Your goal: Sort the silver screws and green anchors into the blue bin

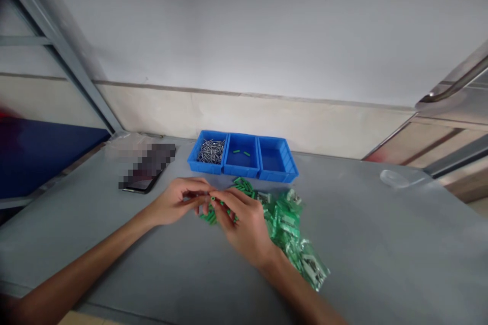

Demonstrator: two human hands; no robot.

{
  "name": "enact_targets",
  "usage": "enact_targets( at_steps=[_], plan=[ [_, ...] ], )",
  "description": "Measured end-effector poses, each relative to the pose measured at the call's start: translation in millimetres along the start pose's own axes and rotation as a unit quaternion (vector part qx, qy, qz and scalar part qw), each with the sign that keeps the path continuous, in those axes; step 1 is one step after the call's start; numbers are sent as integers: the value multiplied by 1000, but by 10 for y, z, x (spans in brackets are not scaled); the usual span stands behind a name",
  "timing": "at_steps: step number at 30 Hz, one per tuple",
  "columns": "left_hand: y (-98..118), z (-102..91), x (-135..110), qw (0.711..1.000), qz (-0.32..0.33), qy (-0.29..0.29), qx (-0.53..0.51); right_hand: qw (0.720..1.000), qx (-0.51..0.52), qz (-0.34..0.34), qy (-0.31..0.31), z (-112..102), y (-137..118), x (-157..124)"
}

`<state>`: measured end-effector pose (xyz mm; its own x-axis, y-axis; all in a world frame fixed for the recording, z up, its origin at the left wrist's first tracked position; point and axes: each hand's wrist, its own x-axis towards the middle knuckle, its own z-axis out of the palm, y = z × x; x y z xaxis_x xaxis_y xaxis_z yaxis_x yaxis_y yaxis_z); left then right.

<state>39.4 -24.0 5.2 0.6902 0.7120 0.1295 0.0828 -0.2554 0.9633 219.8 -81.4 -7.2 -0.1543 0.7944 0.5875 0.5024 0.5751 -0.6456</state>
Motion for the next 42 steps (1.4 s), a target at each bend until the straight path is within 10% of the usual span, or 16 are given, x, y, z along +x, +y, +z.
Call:
enact_targets(
  at_steps=[7,13,26,42],
  plan=[
    [69,-21,-12,999,-3,14,30,999,-37,-22,30,-76,-62,28],
    [38,-83,16,989,1,42,141,964,-157,-78,201,-299,22,380],
    [-21,-133,-10,923,-16,-32,383,962,-210,88,150,-432,329,187],
    [-16,-143,-62,864,12,-15,503,981,-177,-12,80,-290,293,146]
  ],
)
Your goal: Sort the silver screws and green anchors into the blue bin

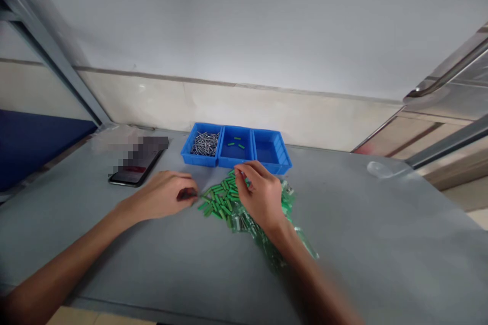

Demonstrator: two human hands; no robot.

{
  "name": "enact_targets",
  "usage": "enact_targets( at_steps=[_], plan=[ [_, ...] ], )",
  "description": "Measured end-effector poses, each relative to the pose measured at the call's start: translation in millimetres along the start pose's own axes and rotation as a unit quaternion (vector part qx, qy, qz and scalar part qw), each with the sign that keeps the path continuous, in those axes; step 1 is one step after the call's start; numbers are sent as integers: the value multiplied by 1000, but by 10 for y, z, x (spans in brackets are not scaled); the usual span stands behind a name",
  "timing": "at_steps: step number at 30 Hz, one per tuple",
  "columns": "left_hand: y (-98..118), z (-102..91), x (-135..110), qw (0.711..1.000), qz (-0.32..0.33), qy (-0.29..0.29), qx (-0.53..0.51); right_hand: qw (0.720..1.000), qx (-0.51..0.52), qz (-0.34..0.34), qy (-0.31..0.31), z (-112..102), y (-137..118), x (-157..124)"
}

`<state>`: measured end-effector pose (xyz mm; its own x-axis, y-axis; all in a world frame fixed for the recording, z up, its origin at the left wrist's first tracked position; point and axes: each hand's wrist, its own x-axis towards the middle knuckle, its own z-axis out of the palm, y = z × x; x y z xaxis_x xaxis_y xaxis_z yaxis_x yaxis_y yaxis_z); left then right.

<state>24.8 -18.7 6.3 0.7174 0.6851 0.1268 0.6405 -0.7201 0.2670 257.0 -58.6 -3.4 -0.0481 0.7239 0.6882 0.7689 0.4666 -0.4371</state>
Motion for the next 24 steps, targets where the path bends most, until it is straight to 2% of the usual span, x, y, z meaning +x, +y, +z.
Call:
enact_targets(
  at_steps=[8,13,20,24],
  plan=[
    [17,-135,-9,993,-38,-58,-90,1000,1,-9,-9,-18,-18,-1],
    [36,-125,-19,997,-29,-52,-52,1000,-9,-3,-22,-41,-37,3],
    [41,-70,-13,1000,5,-28,7,999,-18,-32,-40,-38,-34,-12],
    [55,-48,-9,1000,12,-17,-6,998,-18,-51,-33,-26,-55,-18]
  ],
)
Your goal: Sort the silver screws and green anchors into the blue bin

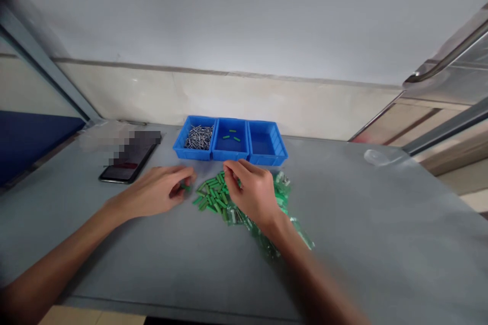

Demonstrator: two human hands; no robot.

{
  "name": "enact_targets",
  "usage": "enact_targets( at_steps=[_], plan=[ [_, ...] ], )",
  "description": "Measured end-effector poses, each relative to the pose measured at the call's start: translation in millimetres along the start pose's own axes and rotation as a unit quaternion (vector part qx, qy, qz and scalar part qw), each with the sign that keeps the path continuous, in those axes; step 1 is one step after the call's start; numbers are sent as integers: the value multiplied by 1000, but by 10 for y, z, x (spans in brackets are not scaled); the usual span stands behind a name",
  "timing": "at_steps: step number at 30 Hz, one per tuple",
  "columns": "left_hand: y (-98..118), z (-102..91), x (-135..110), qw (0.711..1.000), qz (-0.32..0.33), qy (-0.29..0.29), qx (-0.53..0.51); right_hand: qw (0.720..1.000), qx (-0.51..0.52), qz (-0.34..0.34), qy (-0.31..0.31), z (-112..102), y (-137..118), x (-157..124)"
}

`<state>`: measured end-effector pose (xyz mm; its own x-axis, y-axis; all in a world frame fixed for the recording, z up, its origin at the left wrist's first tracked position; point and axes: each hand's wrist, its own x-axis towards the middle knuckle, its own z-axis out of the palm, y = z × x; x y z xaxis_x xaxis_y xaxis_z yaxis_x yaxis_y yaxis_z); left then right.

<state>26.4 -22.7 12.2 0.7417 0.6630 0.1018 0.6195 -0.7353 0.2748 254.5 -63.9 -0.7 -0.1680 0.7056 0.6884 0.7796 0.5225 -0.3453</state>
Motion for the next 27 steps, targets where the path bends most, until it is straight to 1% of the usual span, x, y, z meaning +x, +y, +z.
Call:
enact_targets(
  at_steps=[2,5,7,10,13,17,21,27],
  plan=[
    [4,9,4,999,3,14,-39,1000,5,-8,4,9,-26,-5],
    [11,27,15,990,18,44,-133,1000,18,-16,2,33,-89,-24],
    [19,44,26,978,24,59,-200,999,31,-17,-7,57,-144,-46],
    [36,74,43,953,14,69,-296,998,60,-16,-32,110,-223,-89],
    [48,97,55,930,5,87,-357,995,81,-18,-59,171,-268,-131],
    [50,122,62,922,17,105,-373,993,95,-24,-69,227,-264,-162],
    [64,150,69,923,30,98,-371,990,126,-25,-52,242,-252,-162],
    [81,141,72,919,34,103,-379,987,157,3,-41,241,-273,-141]
  ],
)
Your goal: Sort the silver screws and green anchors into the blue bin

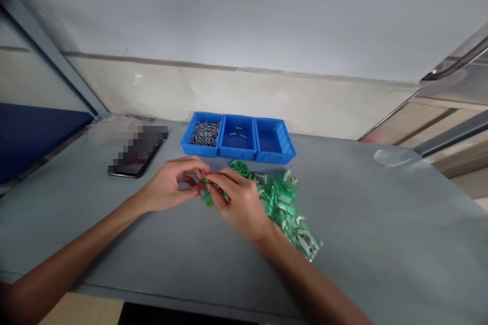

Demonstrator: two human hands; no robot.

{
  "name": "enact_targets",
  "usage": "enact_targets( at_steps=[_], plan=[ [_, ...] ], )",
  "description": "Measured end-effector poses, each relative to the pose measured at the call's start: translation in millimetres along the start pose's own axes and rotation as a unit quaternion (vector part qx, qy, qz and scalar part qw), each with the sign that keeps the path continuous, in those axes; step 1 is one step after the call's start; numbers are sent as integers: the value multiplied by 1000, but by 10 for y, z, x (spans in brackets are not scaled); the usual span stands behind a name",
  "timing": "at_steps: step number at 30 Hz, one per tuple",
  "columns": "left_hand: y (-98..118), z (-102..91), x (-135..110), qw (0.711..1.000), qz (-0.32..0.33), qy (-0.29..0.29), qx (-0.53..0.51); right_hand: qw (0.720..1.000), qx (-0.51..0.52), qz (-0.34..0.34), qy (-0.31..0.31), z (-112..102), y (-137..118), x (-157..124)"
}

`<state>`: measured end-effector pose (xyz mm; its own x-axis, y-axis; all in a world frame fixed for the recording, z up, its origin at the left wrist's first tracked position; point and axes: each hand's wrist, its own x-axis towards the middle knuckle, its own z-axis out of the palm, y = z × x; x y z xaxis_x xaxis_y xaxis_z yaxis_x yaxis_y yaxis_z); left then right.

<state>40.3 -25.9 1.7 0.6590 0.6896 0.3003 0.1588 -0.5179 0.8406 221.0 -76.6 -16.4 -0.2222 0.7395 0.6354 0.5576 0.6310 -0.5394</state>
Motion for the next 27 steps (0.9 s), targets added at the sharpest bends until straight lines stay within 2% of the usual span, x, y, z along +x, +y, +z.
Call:
enact_targets(
  at_steps=[8,18,27],
  plan=[
    [0,-20,14,1000,-20,-1,17,999,-19,23,16,-38,-4,15],
    [-16,-23,21,997,-47,-4,-61,1000,-21,16,14,-47,-10,25],
    [-51,-58,20,994,-79,20,-70,999,-44,11,23,-81,26,26]
  ],
)
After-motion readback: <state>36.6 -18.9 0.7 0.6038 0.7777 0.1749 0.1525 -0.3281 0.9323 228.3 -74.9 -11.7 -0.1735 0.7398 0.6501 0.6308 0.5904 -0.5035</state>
